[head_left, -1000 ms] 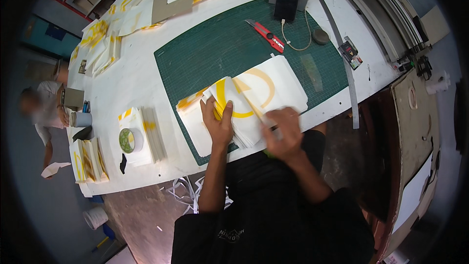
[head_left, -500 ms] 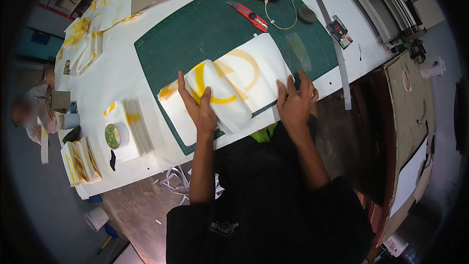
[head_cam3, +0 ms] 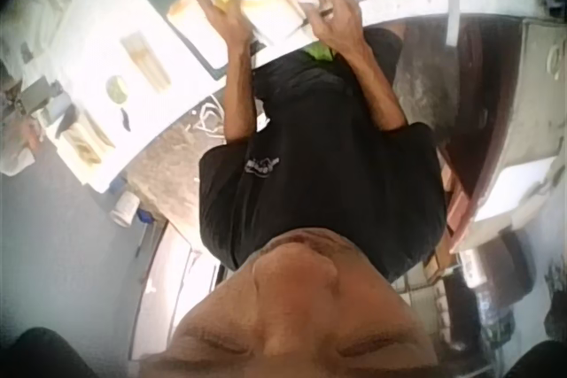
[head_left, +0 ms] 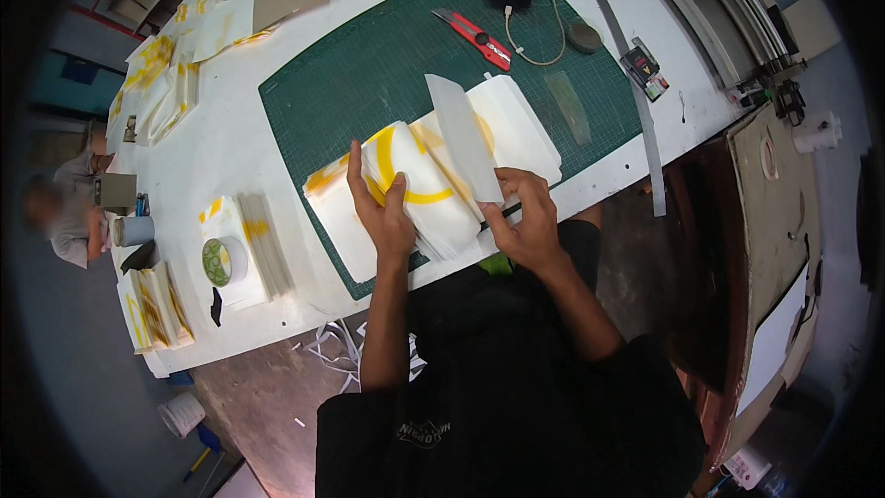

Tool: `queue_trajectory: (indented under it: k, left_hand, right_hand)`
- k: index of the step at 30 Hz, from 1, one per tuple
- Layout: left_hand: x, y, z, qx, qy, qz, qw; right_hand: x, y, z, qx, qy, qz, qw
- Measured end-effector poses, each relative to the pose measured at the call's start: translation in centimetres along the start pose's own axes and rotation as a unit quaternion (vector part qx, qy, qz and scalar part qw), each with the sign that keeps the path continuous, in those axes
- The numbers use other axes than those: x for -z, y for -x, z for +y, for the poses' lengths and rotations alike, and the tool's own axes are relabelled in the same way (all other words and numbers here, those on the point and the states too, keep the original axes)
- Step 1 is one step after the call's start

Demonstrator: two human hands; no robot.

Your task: The person repeatedly opens and closes a stack of white pages with yellow markings on a green cutting mat, then separates a few pages and places them aside. The hands manipulate the pages by hand without visible tools.

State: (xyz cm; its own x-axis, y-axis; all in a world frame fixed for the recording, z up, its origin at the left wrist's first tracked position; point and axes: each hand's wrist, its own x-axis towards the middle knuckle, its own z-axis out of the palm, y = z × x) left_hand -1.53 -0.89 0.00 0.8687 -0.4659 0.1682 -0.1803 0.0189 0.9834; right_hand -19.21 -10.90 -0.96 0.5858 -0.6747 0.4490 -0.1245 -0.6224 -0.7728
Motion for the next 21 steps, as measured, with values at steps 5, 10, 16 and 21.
queue_trajectory:
  k: [5, 10, 16, 21]
  left_hand:
    - [0.9, 0.0, -1.4, -0.024, -0.007, -0.004, 1.000]
    - [1.0, -0.1, -1.3, -0.045, -0.018, -0.004, 0.999]
    - [1.7, -0.1, -1.5, -0.044, 0.010, -0.013, 0.999]
    - [2.0, -0.3, -2.5, -0.029, 0.036, 0.001, 0.999]
  right_hand:
    - [0.1, -1.1, -1.2, 0.033, 0.104, -0.096, 0.989]
    - [0.7, -0.7, -1.2, 0.053, 0.158, -0.131, 0.977]
    - [1.7, -1.6, -2.3, -0.004, 0.073, -0.087, 0.994]
    - [-0.8, -1.2, -0.8, -0.025, 0.034, 0.018, 0.999]
